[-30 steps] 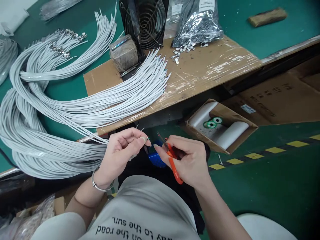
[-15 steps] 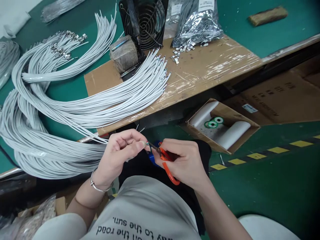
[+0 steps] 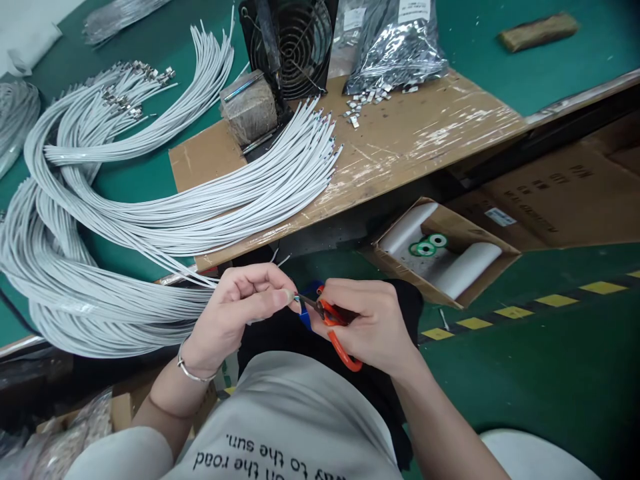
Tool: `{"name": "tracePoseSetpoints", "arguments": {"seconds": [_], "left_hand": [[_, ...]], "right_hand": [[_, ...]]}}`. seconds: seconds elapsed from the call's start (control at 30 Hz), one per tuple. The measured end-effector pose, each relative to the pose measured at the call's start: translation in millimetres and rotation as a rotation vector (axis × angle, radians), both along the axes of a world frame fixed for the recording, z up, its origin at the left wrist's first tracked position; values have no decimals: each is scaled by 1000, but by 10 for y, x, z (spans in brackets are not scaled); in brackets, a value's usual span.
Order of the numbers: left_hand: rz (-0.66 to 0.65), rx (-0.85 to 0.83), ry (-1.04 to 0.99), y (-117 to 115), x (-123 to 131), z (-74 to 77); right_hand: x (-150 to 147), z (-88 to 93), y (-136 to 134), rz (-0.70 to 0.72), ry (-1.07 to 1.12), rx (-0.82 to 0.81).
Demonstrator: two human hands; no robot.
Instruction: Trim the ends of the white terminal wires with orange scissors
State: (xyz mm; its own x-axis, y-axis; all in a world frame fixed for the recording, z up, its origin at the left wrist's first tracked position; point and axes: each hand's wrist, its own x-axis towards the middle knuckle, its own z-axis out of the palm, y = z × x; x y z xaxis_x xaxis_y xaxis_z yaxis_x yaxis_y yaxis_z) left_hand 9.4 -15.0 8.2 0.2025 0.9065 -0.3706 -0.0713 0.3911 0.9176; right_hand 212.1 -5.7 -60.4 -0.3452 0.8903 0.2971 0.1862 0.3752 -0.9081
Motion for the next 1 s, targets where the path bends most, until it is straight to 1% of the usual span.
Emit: {"name": "tracePoseSetpoints", "arguments": {"seconds": [0.13, 0.23, 0.27, 0.33, 0.43, 0.47, 0.53, 0.57, 0.6, 0.63, 0.67, 0.73, 0.8, 0.9, 1.0], "left_hand": [[5, 82, 66, -12, -21, -26], [-6, 148, 145, 10, -19, -77], [-12, 165, 158, 24, -15, -97], [-12, 191, 164, 49, -8, -128], [-16, 226, 171, 36, -30, -130], [-25, 239, 173, 14, -49, -120], [-150, 183, 196, -37, -95, -102], [-146, 162, 164, -54, -113, -101], [-82, 139, 151, -61, -124, -107], [-16, 114, 127, -54, -125, -120], [12, 80, 87, -36, -116, -137], [46, 41, 42, 19, -81, -169], [51, 37, 35, 66, -42, -184], [46, 52, 28, 84, -11, -177], [56, 57, -14, 63, -12, -170]], "right_hand": [[19, 2, -7, -34, -28, 92], [-53, -1, -66, -118, -55, 124], [-98, -6, -88, -161, -52, 105], [-187, -25, -109, -221, -4, 4], [-191, -86, -13, -308, 203, -206], [-137, -115, 52, -382, 296, -260], [20, -181, 186, -475, 371, -240], [97, -213, 237, -513, 390, -236], [155, -240, 268, -553, 418, -234], [186, -259, 275, -621, 495, -240], [185, -269, 261, -624, 504, -265], [110, -254, 191, -540, 378, -332], [-4, -199, 109, -441, 247, -332], [-117, -94, 36, -327, 145, -221], [-134, -38, 13, -236, 87, -81]]}}
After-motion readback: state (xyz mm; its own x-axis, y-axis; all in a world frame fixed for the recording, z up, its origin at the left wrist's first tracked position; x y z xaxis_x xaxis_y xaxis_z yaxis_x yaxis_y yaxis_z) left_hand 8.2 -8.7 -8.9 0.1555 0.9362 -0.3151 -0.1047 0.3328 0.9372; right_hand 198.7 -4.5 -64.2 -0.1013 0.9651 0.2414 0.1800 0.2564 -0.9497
